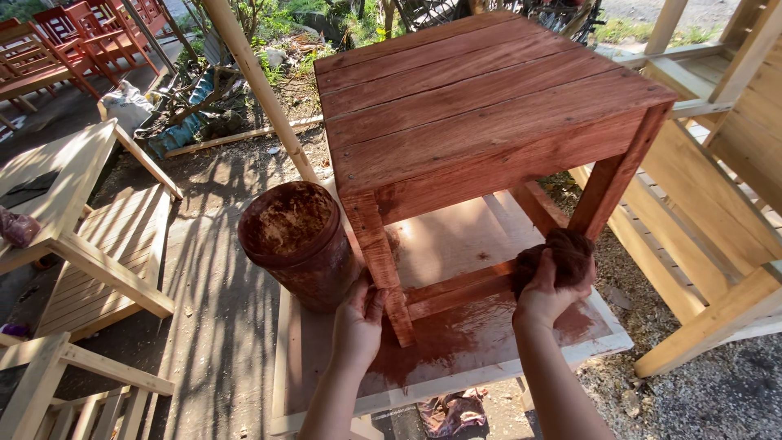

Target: The person applies reddish-brown stain to a small wooden table using a cloth. They repeatedly dip the cloth into a bucket and wipe the table's legs and lower frame, working methodically around the structure.

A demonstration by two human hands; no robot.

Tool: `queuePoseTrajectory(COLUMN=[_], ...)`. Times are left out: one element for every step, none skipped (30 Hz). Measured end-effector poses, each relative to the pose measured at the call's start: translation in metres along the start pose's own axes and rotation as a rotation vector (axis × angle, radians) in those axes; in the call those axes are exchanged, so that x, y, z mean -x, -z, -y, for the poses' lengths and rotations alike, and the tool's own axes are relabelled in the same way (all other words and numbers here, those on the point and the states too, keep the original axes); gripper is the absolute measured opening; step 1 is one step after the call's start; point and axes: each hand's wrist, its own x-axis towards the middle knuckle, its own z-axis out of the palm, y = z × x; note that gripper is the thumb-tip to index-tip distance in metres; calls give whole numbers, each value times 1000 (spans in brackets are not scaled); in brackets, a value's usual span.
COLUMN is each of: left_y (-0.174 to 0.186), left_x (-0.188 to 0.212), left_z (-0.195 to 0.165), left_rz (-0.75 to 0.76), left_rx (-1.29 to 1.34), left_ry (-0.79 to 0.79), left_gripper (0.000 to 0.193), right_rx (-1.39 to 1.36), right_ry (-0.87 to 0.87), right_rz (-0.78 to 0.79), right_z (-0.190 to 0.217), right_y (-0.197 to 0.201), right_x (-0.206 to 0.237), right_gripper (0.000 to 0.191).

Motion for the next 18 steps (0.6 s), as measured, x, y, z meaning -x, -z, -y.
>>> queuePoseTrajectory(left_y=[-2,-4,-5,-6,-8,-9,-10,-11,-12,-13,-13,-13,-13,-11,-10,-8,-6,-4], left_x=[1,3,4,5,6,7,7,7,7,7,6,5,4,4,4,4,3,3], left_z=[-1,-3,-4,-5,-6,-6,-7,-6,-6,-5,-5,-4,-3,-3,-2,-2,-3,-3], left_rz=[-26,-55,-85,-99,-110,-124,-116,-104,-91,-97,-105,-114,-121,-128,-136,-140,-144,-147], left_rx=[-18,-35,-52,-65,-75,-88,-53,-17,22,-25,-72,-119,-98,-76,-54,-69,-83,-97], left_ry=[-63,-129,-194,-194,-188,-182,-175,-167,-161,-139,-120,-102,-145,-189,-233,-216,-199,-179], left_gripper=[29,29,30,30,31,32,32,32,32,28,24,21,22,23,23,26,28,30], right_rx=[-78,-217,-357,-491,-384,-278,-172,-112,-52,99,247,247,247,56,-137,-107,-76,-43], right_ry=[-1,-46,-93,-141,-153,-165,-178,-225,-268,-231,-192,-227,-264,-444,-622,-586,-548,-511], right_rz=[-54,-65,-75,-87,-104,-120,-138,-139,-141,-71,0,23,46,25,4,62,121,178], right_z=[-2,-2,-4,-5,-3,-1,1,4,8,13,19,24,27,32,36,38,42,44], right_y=[-4,-6,-6,-6,-6,-6,-11,-15,-19,-22,-26,-32,-39,-44,-47,-49,-49,-43], right_x=[1,5,11,16,25,41,59,76,92,110,128,143,156,171,184,192,199,205], right_gripper=[74,75,76,77,76,75,74,76,78,73,69,63,57,66,77,72,67,61])
